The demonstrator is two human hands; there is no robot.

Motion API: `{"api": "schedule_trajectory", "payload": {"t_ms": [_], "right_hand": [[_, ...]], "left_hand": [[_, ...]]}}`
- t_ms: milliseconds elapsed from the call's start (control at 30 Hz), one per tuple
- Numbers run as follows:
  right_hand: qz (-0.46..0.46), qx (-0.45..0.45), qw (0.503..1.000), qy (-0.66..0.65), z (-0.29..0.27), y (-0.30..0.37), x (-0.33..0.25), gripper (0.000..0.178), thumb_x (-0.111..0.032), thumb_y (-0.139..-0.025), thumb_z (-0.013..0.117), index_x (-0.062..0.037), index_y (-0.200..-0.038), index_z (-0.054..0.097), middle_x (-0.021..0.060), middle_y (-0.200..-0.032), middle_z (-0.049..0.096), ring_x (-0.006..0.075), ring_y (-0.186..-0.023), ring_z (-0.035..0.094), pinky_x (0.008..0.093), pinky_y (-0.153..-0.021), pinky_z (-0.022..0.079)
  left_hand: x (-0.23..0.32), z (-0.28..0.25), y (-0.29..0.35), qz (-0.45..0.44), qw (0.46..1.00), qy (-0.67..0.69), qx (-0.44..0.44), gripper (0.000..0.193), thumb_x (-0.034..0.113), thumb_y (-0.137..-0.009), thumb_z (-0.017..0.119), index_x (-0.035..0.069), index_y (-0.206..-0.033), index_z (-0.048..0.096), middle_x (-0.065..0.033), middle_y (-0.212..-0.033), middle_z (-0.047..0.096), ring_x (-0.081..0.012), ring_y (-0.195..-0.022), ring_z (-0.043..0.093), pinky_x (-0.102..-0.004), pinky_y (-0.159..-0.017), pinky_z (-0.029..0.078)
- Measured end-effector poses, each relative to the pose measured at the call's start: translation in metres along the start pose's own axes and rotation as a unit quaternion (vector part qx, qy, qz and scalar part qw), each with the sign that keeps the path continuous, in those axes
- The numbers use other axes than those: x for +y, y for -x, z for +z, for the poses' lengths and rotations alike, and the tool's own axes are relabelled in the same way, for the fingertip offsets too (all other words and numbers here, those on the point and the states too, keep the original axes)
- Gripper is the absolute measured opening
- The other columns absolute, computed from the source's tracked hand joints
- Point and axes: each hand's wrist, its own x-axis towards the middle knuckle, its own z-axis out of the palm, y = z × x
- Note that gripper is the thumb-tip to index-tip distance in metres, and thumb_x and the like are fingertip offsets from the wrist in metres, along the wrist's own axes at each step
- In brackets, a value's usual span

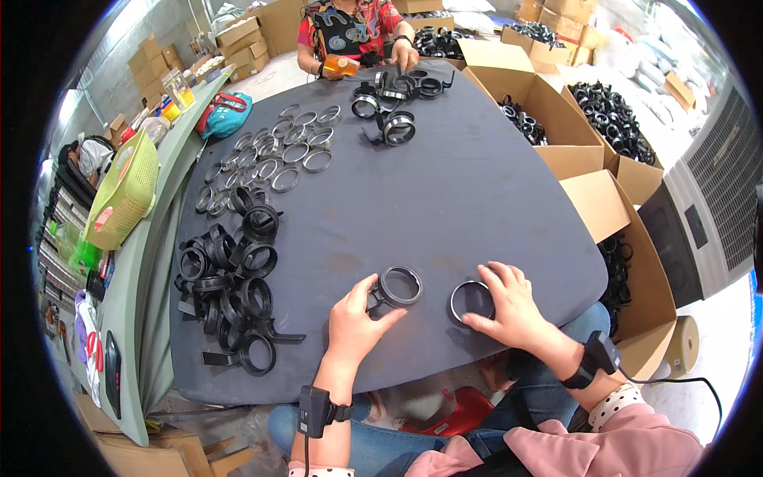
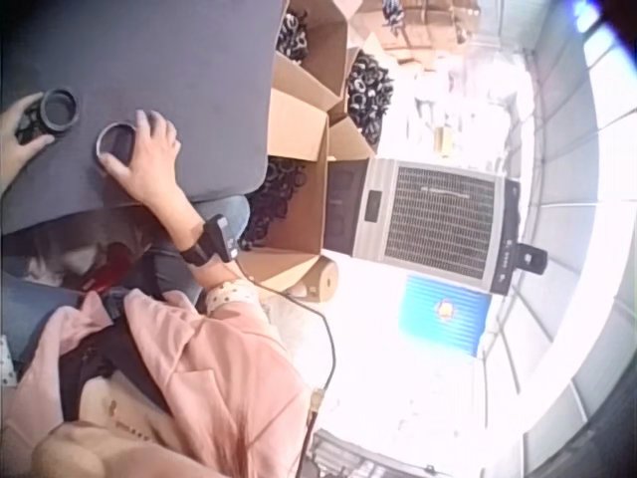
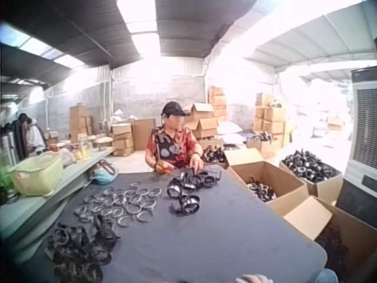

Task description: Assembling black plastic rings with metal inner circular bands at a workstation.

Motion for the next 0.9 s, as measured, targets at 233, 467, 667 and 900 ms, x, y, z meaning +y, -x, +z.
{"api": "schedule_trajectory", "payload": {"t_ms": [233, 467, 667, 900], "right_hand": [[-0.010, 0.001, 1.000, -0.019, 0.024, -0.011, -0.027, 0.079, -0.034, -0.073, 0.076, 0.0028, -0.135, 0.044, 0.0199, -0.124, 0.048, 0.0367, -0.117, 0.043, 0.0449, -0.097, 0.037], [-0.207, 0.068, 0.976, 0.018, -0.013, -0.026, -0.031, 0.076, -0.009, -0.067, 0.071, 0.0046, -0.136, 0.041, 0.0183, -0.130, 0.049, 0.0343, -0.118, 0.046, 0.0450, -0.098, 0.036], [-0.278, 0.026, 0.960, -0.032, -0.017, -0.042, -0.031, 0.077, -0.008, -0.068, 0.067, 0.0054, -0.138, 0.038, 0.0216, -0.132, 0.046, 0.0384, -0.122, 0.043, 0.0485, -0.103, 0.035], [-0.309, -0.055, 0.929, -0.197, 0.027, -0.061, -0.022, 0.080, -0.015, -0.069, 0.063, 0.0075, -0.140, 0.033, 0.0277, -0.133, 0.039, 0.0458, -0.123, 0.037, 0.0528, -0.106, 0.033]], "left_hand": [[0.002, 0.002, -0.001, -0.055, 0.995, 0.065, -0.054, 0.055, 0.031, -0.063, 0.089, 0.000, -0.101, 0.062, -0.0130, -0.086, 0.069, -0.0212, -0.075, 0.068, -0.0319, -0.066, 0.054], [0.010, -0.004, -0.004, -0.049, 0.994, 0.061, -0.073, 0.047, 0.026, -0.063, 0.090, 0.000, -0.089, 0.061, -0.0091, -0.073, 0.067, -0.0153, -0.064, 0.066, -0.0294, -0.060, 0.053], [0.016, -0.010, -0.004, -0.077, 0.986, 0.092, -0.117, 0.045, 0.023, -0.063, 0.090, -0.001, -0.088, 0.062, -0.0088, -0.074, 0.068, -0.0135, -0.064, 0.065, -0.0281, -0.061, 0.053], [0.012, -0.006, -0.006, -0.035, 0.990, 0.071, -0.120, 0.049, 0.028, -0.057, 0.092, 0.000, -0.087, 0.065, -0.0109, -0.070, 0.064, -0.0162, -0.061, 0.060, -0.0313, -0.058, 0.049]]}}
